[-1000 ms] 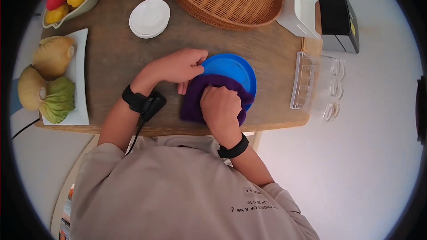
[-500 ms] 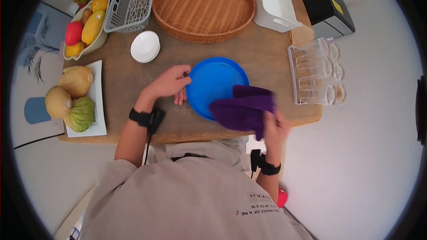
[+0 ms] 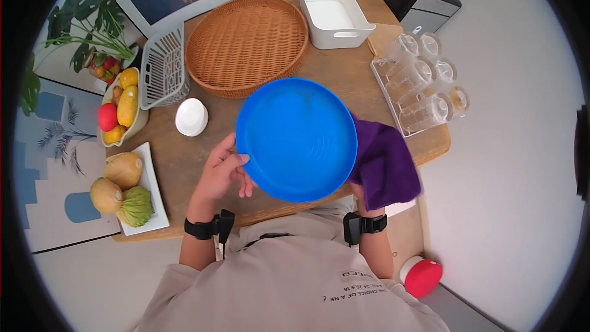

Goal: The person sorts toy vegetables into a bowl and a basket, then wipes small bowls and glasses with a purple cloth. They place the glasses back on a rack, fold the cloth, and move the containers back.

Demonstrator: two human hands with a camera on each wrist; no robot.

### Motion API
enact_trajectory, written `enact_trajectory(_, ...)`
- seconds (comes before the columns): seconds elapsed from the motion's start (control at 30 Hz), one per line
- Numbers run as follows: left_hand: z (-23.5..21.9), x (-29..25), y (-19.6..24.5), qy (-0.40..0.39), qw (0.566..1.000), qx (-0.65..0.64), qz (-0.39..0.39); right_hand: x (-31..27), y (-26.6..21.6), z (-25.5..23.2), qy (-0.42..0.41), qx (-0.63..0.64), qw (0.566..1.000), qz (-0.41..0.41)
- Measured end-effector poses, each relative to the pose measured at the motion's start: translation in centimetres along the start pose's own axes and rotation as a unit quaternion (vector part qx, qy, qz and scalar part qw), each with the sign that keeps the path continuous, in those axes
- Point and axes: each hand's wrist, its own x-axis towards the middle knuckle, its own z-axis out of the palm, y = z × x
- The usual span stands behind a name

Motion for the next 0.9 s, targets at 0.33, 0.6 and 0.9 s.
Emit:
enact_trajectory(0.33, 1.1, -1.2, -0.6, 0.083, 0.979, 0.172, -0.069, -0.8, -1.8, 6.9, -0.179, -0.531, 0.814, -0.153)
enact_trajectory(0.6, 4.5, 0.1, -0.9, 0.085, 0.966, 0.243, 0.013, -0.7, -0.5, 9.5, -0.186, -0.051, 0.981, 0.004)
enact_trajectory(0.9, -0.7, 0.9, -1.7, 0.173, 0.972, 0.161, 0.0, -2.3, 0.6, 7.6, -0.245, -0.462, 0.818, -0.239)
